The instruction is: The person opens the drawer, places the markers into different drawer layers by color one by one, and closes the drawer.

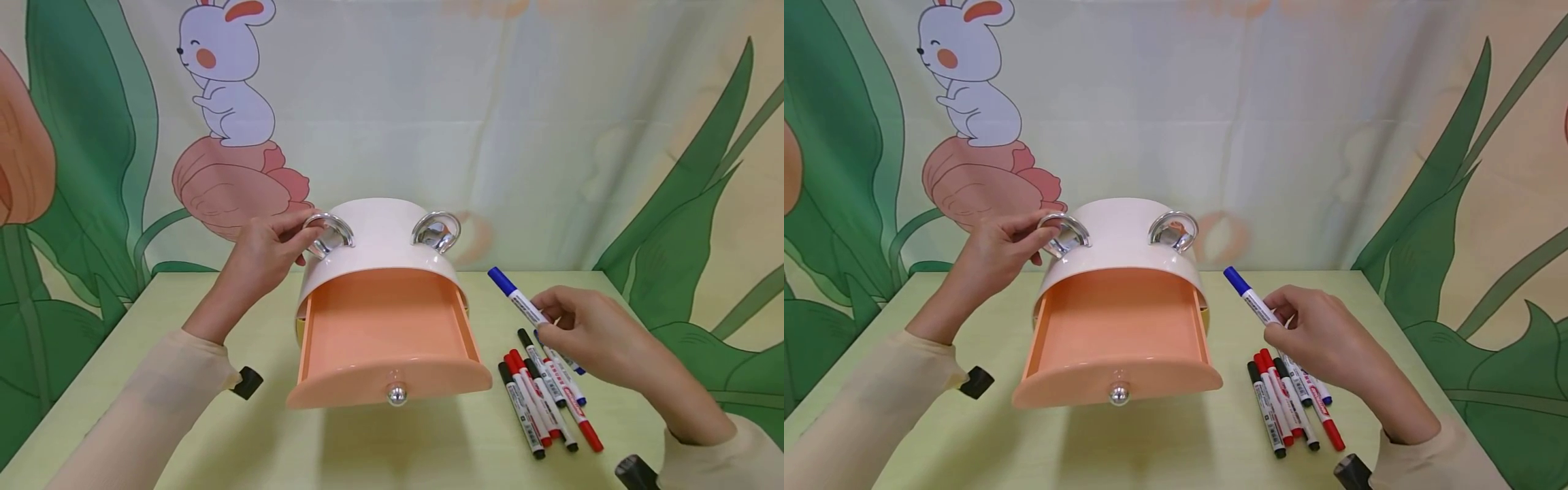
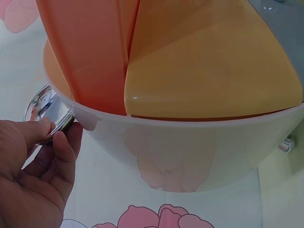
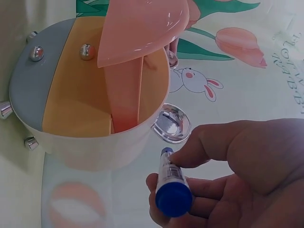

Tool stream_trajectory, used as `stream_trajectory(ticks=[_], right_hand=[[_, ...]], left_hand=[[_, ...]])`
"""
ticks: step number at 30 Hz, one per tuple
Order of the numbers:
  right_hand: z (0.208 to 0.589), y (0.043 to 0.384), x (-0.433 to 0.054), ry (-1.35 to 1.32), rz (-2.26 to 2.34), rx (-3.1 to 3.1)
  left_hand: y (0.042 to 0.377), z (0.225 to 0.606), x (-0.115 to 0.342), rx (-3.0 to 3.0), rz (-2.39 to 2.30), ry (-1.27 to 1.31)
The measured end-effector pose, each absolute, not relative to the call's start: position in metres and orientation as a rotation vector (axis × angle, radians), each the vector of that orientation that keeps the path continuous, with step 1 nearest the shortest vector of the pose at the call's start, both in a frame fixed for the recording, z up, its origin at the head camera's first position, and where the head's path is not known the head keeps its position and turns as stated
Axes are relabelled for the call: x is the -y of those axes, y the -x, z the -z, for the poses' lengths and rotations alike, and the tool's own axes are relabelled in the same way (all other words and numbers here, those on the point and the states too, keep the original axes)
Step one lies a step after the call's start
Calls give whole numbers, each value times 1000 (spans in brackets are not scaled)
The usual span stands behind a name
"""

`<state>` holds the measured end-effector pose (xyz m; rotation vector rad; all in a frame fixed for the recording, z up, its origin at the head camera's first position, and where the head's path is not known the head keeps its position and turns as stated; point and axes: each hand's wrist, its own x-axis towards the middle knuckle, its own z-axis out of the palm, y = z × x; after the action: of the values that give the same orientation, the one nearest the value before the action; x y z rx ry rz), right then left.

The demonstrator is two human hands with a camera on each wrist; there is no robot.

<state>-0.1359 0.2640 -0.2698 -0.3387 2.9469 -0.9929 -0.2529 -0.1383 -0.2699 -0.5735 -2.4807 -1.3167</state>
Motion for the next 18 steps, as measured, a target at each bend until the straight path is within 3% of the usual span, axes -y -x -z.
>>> stream_trajectory(ticks=[18], right_hand=[[249,137,-244,509,965,-2953]], left_hand=[[252,270,138,2484,1311,568]])
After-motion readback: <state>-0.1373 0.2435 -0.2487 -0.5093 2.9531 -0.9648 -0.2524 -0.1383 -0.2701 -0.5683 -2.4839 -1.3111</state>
